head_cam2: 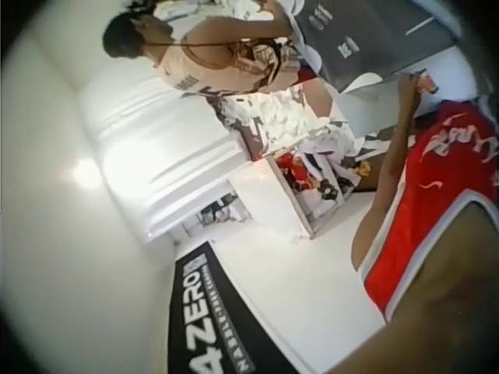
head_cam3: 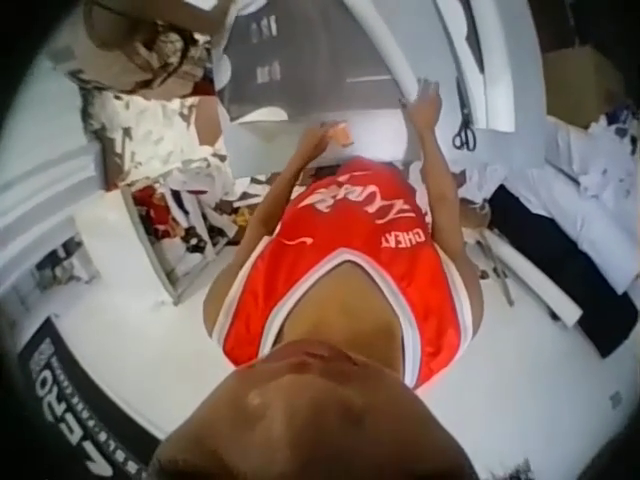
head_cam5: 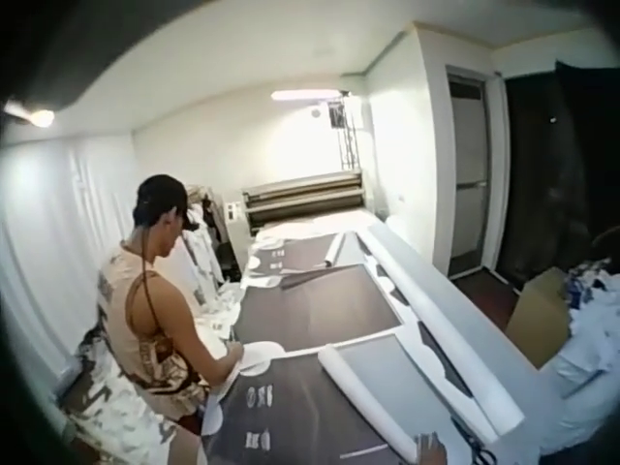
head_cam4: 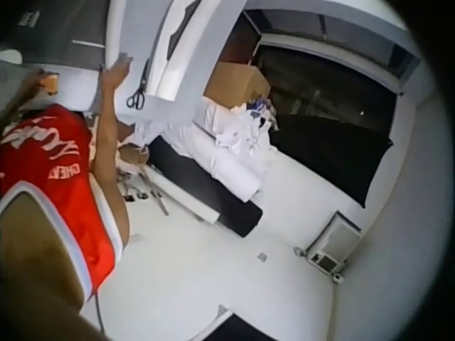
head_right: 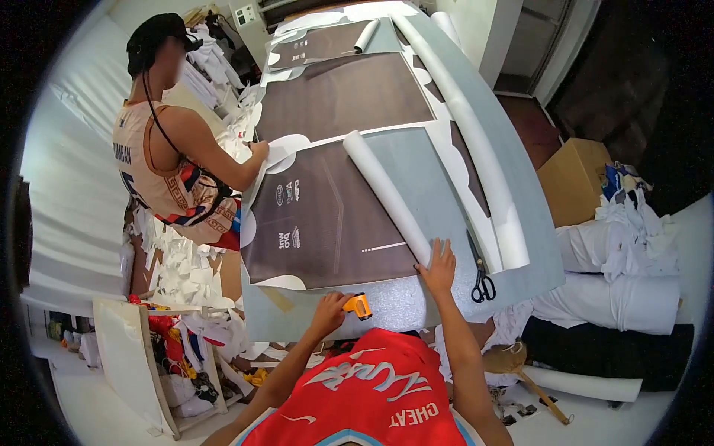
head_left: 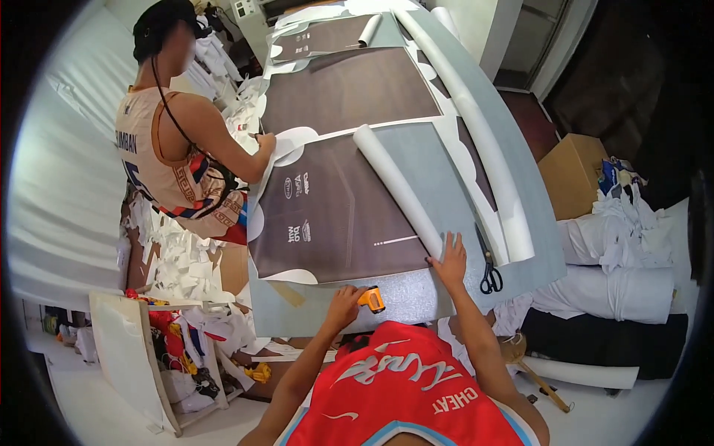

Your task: Cutting out patterns from large fabric sheets using scissors on a production table.

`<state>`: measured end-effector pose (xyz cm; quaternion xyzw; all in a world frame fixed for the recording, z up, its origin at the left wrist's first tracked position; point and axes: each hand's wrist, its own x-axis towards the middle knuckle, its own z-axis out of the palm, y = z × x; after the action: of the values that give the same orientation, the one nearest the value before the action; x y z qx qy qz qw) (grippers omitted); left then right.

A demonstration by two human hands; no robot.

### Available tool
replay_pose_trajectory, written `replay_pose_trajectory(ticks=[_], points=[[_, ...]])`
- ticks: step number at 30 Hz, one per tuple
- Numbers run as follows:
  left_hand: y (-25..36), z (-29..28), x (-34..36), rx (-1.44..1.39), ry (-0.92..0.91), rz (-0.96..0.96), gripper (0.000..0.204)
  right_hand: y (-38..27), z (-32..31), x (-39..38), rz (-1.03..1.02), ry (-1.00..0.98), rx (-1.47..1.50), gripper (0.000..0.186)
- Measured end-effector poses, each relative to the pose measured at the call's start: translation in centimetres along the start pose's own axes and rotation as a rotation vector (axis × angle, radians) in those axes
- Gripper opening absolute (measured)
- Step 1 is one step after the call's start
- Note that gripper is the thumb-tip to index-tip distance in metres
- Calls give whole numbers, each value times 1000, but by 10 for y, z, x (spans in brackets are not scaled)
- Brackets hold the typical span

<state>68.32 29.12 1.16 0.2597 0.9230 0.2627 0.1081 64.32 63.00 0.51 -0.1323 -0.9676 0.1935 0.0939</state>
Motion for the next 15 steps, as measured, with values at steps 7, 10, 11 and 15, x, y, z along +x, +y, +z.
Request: replay_pose_trajectory(ticks=[7, 10, 11, 15], points=[[-38, -20, 8, 438, 373, -150, 51, 16, -29, -1, -298, -187, -14, 76], [-60, -32, 8, 472, 498, -354, 33, 18, -39, 1, -287, -261, 28, 72], [-74, -35, -1, 483, 515, -366, 33, 13, -45, 3, -272, -246, 106, 71], [-97, -51, -19, 402, 415, -371, 15, 9, -69, 16, -284, -339, 213, 60]])
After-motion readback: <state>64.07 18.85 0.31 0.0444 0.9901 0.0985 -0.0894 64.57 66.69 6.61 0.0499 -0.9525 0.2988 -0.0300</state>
